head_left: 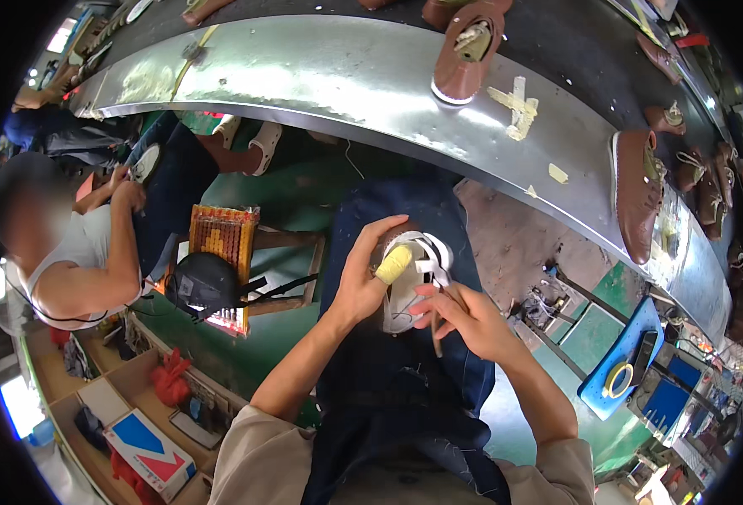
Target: The person is assembling and finishing shoes on a factory production line.
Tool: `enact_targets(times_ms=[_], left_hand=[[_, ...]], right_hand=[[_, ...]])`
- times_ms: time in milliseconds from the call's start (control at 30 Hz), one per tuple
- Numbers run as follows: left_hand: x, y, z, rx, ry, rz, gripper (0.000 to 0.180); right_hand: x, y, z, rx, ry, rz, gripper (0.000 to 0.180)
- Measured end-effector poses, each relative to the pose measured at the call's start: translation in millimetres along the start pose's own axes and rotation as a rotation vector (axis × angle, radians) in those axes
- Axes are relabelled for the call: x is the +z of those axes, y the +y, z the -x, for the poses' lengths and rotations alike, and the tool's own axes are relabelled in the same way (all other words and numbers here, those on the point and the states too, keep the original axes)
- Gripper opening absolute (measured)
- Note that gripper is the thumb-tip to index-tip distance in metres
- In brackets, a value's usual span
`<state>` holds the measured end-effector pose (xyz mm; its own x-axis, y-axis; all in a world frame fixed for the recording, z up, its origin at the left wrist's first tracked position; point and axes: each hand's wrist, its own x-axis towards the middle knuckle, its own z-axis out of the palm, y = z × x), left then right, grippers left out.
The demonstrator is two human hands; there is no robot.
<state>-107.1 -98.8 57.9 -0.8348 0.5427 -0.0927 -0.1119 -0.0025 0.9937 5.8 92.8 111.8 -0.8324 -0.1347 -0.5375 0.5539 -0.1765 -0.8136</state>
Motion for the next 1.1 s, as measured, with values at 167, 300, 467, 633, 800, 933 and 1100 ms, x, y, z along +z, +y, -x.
enact_targets(times_ms=[167, 300, 467, 633, 800, 933, 1100], left_hand=[[-2, 3, -2, 0.044, -0.033, -0.028, 0.043], [-4, -2, -6, -0.011, -0.013, -0.039, 0.039], [-13, -20, -13, 0.072, 0.001, -0.026, 0.039], [-24, -29, -22, 0.059, -0.077, -0.014, 0.043], [-16, 4, -20, -0.236, -0.250, 0.289, 0.050], [19, -22, -26, -0.335, 0.026, 0.413, 0.033], [22, -26, -21, 0.058, -0.087, -0.045, 0.036]], right_hand=[[0, -16, 1, 0.111, -0.109, -0.146, 0.044], [7, -10, -8, 0.053, 0.002, 0.238, 0.033], [7, 18, -29, -0.238, 0.222, 0.853, 0.032], [14, 26, -37, -0.258, 0.334, 0.937, 0.033], [17, 10, -20, -0.111, 0.296, 0.971, 0.032], [23, 18, -20, -0.135, 0.362, 1.114, 0.027], [11, -6, 5, -0.071, 0.294, 0.857, 0.022]])
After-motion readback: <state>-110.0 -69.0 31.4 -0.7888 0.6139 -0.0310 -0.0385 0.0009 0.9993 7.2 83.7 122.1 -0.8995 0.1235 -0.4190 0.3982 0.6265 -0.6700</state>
